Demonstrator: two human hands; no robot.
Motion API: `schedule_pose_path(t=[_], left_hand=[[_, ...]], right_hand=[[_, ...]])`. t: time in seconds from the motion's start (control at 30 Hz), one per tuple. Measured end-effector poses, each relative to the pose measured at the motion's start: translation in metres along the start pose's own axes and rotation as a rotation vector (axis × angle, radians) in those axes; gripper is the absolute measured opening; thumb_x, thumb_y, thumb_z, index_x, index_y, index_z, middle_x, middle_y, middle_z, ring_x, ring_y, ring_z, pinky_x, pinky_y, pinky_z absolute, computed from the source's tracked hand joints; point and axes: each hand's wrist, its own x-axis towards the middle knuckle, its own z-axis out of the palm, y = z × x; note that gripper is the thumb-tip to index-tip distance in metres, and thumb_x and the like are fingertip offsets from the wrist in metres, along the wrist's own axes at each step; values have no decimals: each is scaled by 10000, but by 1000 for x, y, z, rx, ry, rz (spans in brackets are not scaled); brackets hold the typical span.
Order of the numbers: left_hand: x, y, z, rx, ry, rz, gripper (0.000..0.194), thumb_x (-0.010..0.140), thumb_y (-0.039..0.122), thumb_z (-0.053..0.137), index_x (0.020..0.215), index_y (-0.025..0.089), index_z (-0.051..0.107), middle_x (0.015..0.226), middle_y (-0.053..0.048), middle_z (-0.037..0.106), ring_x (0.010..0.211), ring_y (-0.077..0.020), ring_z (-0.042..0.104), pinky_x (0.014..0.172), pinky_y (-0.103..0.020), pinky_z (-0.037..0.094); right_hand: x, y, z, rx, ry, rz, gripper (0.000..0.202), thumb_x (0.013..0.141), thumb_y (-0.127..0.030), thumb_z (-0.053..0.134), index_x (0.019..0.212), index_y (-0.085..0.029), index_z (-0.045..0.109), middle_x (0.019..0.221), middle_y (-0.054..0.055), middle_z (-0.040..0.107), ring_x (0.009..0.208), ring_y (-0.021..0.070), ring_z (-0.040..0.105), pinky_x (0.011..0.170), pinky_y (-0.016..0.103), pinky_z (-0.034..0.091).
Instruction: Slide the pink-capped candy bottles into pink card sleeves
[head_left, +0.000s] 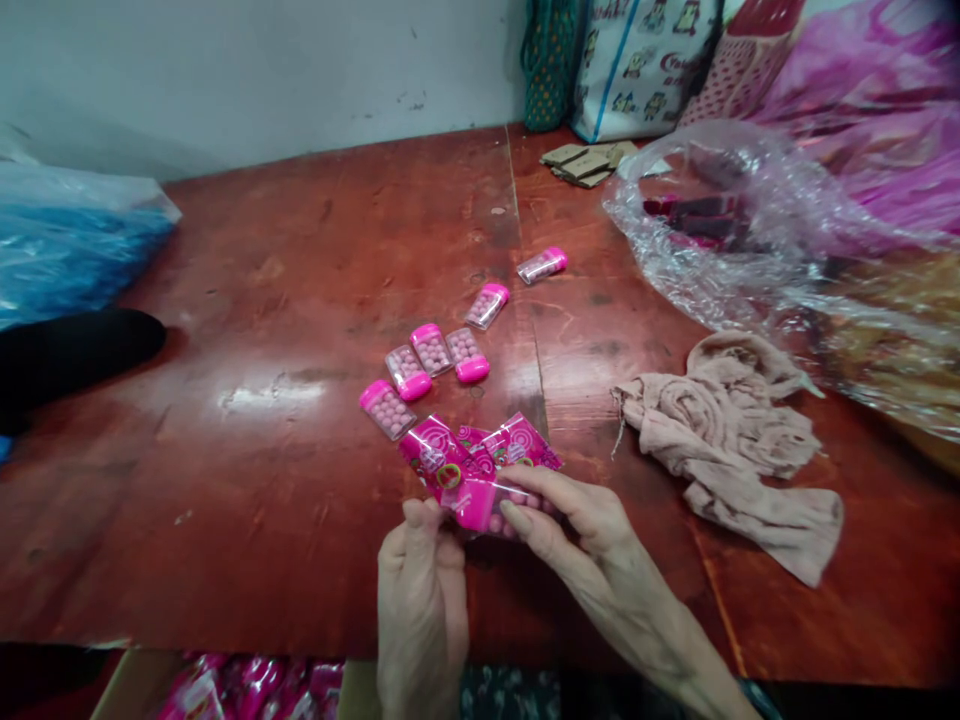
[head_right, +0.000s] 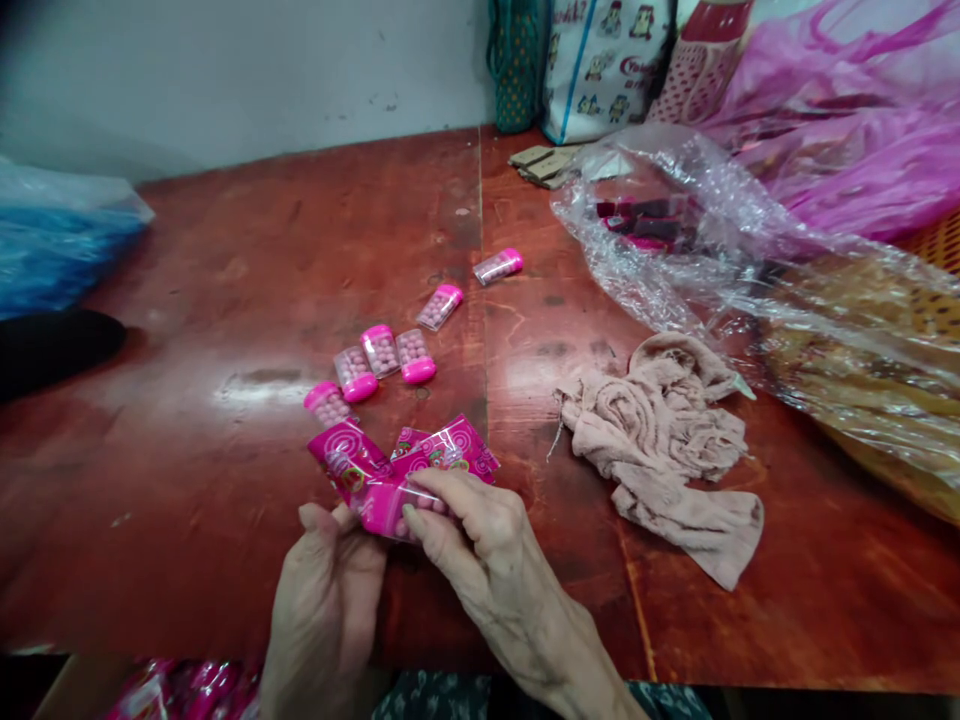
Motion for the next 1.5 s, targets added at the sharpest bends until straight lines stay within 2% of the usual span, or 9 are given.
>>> schedule_pose_path(t=[0.13, 0.3, 0.57, 0.73, 1.0, 1.13, 1.27, 1.37, 1.5], left_hand=[[-2, 1, 0, 114, -2, -11, 128, 644, 268, 738, 686, 149, 717, 624, -34, 680, 652, -177, 629, 651, -283, 521], [-8, -9, 10, 68, 57, 12, 154, 644, 310, 734, 643, 156, 718, 586, -30, 672, 587, -162, 620, 628, -281, 527], [-10, -10, 11, -7, 205, 57, 210, 510, 237, 818, 698, 196, 735, 662, -25, 718, 608, -150, 644, 623, -236, 531], [-12, -7, 12, -101, 190, -85, 210, 503, 244, 820, 675, 181, 717, 636, -17, 700, 578, -135, 634, 609, -232, 525], [-21, -4, 11, -86, 154, -191, 236, 520, 290, 809, 686, 166, 697, 613, -24, 669, 622, -173, 654, 638, -270, 537], [-16, -1, 2, -87, 85, -130, 272, 544, 354, 790, 668, 135, 689, 634, -59, 677, 625, -196, 655, 637, -303, 545], [-13, 4, 2, -78, 68, -89, 216, 587, 271, 775, 754, 151, 711, 651, -50, 687, 595, -166, 649, 657, -291, 543], [-15, 4, 8, -130, 53, -133, 197, 605, 276, 761, 759, 163, 718, 614, -45, 679, 570, -162, 644, 650, -290, 542], [-19, 0, 14, -181, -12, -240, 190, 617, 277, 750, 751, 145, 719, 596, -61, 668, 595, -186, 647, 647, -307, 544]], right_hand=[[1, 0, -4, 53, 1, 37, 238, 878, -230, 528, 1098, -247, 614, 952, 0, 682, 818, 137, 634, 733, 232, 504], [1, -1, -2, 53, 85, 33, 196, 877, -213, 522, 1038, -238, 631, 889, -11, 690, 756, 122, 646, 674, 203, 511], [-10, 4, 15, -152, 195, -232, 378, 840, -96, 516, 1192, -233, 524, 1045, 49, 659, 918, 170, 630, 807, 263, 510], [-26, 10, 43, -209, 391, -181, 439, 827, -143, 520, 1257, -223, 487, 1064, 94, 649, 962, 241, 624, 777, 335, 535], [-34, 15, 55, -204, 554, -167, 370, 832, -185, 538, 1201, -215, 538, 983, 64, 684, 768, 180, 665, 674, 262, 550], [-28, 13, 52, -181, 500, -100, 282, 832, -198, 536, 1106, -161, 589, 947, 56, 696, 737, 152, 678, 674, 198, 558], [-23, 7, 53, -26, 387, -40, 312, 852, -181, 513, 1163, -198, 525, 873, -6, 710, 712, 100, 684, 628, 97, 534], [-25, 5, 54, 12, 322, -13, 336, 887, -199, 470, 1222, -182, 493, 909, 10, 718, 739, 109, 691, 628, 100, 535], [-30, 7, 54, -149, 369, -58, 448, 906, -228, 438, 1339, -122, 385, 1093, 82, 665, 826, 140, 683, 722, 161, 540]])
